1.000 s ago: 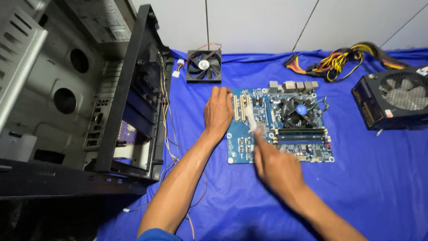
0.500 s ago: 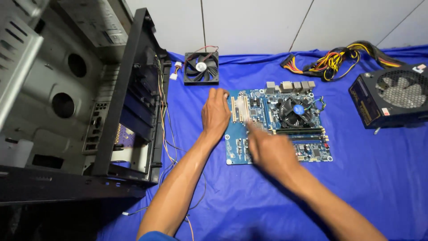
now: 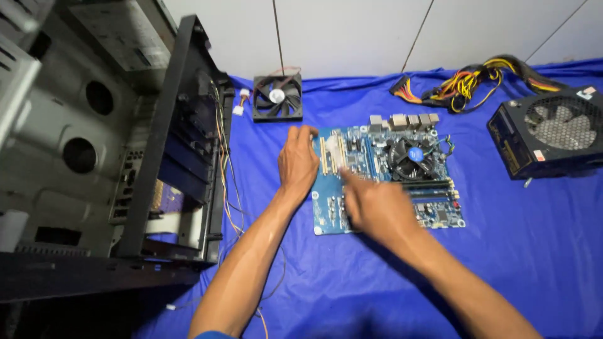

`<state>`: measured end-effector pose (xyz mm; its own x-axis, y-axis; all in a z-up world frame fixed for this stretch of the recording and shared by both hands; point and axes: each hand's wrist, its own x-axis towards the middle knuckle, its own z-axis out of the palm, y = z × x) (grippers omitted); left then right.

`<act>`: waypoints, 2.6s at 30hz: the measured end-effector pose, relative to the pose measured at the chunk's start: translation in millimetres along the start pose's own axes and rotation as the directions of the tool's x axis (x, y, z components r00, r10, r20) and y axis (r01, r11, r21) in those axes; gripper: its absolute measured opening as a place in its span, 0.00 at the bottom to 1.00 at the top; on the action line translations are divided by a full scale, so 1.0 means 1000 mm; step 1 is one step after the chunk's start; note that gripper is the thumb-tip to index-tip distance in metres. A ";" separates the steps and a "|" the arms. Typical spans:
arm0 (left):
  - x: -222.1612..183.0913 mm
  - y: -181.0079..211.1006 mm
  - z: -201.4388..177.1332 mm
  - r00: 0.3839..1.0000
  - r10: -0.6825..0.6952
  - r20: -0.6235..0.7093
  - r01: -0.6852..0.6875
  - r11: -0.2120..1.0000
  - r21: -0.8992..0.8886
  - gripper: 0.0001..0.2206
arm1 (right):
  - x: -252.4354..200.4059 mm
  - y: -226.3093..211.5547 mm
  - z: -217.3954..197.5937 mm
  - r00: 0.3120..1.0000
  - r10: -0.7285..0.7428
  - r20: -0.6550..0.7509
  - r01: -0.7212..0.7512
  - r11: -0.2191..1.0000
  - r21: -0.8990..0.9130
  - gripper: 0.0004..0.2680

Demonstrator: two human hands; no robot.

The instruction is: Cleaning a motherboard with a toothbrush and installing it into a PC case

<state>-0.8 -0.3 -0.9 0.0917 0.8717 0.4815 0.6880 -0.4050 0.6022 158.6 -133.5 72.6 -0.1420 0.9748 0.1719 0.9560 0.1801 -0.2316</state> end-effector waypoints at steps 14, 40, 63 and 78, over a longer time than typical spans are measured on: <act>0.006 -0.005 -0.002 0.999 -0.036 -0.038 0.033 0.995 -0.091 0.15 | -0.007 0.005 0.011 0.998 -0.053 -0.038 0.053 0.999 -0.003 0.18; 0.005 0.008 0.001 0.994 0.050 -0.102 -0.049 0.999 0.014 0.16 | -0.154 0.022 -0.027 0.972 0.035 -0.232 -0.012 0.995 0.096 0.16; 0.003 0.011 0.000 0.995 0.041 -0.086 -0.036 0.998 0.061 0.13 | -0.182 0.019 -0.006 0.947 0.090 -0.309 -0.092 0.996 0.008 0.12; 0.001 0.013 -0.001 0.999 0.003 -0.052 -0.001 0.998 0.056 0.13 | -0.168 -0.028 0.013 0.919 0.269 -0.288 -0.153 0.917 0.367 0.13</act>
<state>7.1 -4.9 7.9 0.0567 0.8548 0.5159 0.7273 -0.3893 0.5652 152.4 -300.9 37.3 0.2001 0.9067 0.3713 0.8045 0.0643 -0.5904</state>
